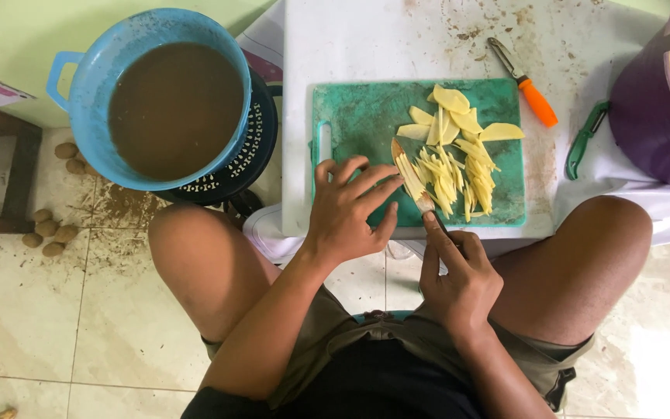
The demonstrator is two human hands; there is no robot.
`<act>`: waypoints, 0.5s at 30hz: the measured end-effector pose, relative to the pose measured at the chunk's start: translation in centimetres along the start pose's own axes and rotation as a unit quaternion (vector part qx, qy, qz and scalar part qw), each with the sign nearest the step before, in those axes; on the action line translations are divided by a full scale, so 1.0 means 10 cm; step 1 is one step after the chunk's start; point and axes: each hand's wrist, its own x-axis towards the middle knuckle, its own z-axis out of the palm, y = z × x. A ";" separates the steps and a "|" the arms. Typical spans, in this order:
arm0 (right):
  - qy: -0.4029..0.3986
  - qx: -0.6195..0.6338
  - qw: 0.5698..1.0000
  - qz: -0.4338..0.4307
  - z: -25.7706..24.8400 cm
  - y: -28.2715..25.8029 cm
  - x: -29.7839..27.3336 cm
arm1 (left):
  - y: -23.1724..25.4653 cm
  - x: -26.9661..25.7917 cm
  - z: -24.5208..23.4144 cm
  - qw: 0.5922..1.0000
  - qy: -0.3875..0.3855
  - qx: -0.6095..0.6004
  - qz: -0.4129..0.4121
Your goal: Cutting peeled potato slices into thin strips using a knife on a cutting board.
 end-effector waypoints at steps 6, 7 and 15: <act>0.008 -0.004 1.000 -0.013 -0.04 -0.02 0.05 | 0.07 0.03 0.00 0.999 -0.030 0.014 0.006; 0.008 -0.004 1.000 -0.012 -0.04 -0.02 0.04 | 0.09 0.03 0.01 0.999 -0.030 0.014 0.007; 0.005 -0.015 1.000 -0.021 -0.04 -0.01 0.01 | 0.19 0.02 0.14 0.992 -0.115 0.044 -0.023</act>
